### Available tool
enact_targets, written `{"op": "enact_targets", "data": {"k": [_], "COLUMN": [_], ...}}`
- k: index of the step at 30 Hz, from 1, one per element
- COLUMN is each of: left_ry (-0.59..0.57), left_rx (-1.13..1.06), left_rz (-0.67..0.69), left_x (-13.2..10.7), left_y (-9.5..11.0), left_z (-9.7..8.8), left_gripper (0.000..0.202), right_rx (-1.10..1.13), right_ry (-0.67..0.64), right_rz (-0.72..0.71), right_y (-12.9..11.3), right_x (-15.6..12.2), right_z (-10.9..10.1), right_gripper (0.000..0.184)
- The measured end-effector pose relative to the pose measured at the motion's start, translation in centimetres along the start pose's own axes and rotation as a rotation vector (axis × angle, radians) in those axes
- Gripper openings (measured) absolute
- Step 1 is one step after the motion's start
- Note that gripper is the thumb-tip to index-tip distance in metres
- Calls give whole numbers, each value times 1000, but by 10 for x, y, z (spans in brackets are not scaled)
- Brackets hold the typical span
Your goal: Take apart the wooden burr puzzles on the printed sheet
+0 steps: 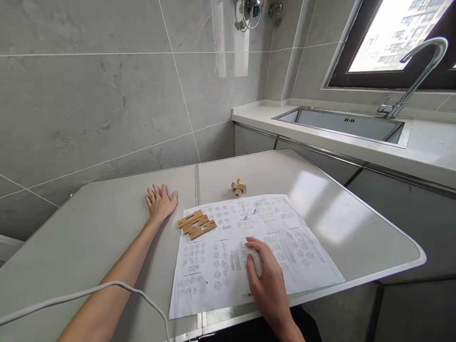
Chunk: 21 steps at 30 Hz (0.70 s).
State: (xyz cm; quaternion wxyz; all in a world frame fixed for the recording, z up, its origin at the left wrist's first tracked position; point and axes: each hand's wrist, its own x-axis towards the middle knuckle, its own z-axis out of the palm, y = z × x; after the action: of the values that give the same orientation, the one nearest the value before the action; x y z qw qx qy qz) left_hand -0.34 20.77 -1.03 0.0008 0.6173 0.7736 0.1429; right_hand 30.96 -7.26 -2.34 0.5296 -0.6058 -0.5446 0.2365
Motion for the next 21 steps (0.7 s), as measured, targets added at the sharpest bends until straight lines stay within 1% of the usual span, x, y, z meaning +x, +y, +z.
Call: {"op": "enact_targets", "data": {"k": [8, 12, 15, 17, 19, 20, 21], "left_ry": [-37, -41, -41, -41, -42, -42, -43], "left_rx": [31, 43, 46, 46, 46, 46, 46], "left_rz": [-36, -39, -39, -42, -45, -45, -45], "left_x": [14, 16, 16, 17, 16, 16, 16], "left_y": [-3, -4, -4, -4, -4, -4, -3], "left_z": [4, 6, 6, 6, 6, 6, 6], "left_gripper": [89, 90, 90, 89, 89, 89, 88], "right_rx": [-1, -18, -64, -128, -197, -221, -246], "right_ry": [17, 35, 22, -11, -43, -42, -11], "right_rz": [3, 11, -9, -53, -114, -130, -145], "right_y": [-1, 0, 7, 13, 17, 17, 17], "right_x": [1, 0, 3, 11, 26, 36, 48], "right_z": [-1, 0, 2, 2, 1, 1, 0], "right_gripper": [26, 36, 47, 56, 65, 70, 72]}}
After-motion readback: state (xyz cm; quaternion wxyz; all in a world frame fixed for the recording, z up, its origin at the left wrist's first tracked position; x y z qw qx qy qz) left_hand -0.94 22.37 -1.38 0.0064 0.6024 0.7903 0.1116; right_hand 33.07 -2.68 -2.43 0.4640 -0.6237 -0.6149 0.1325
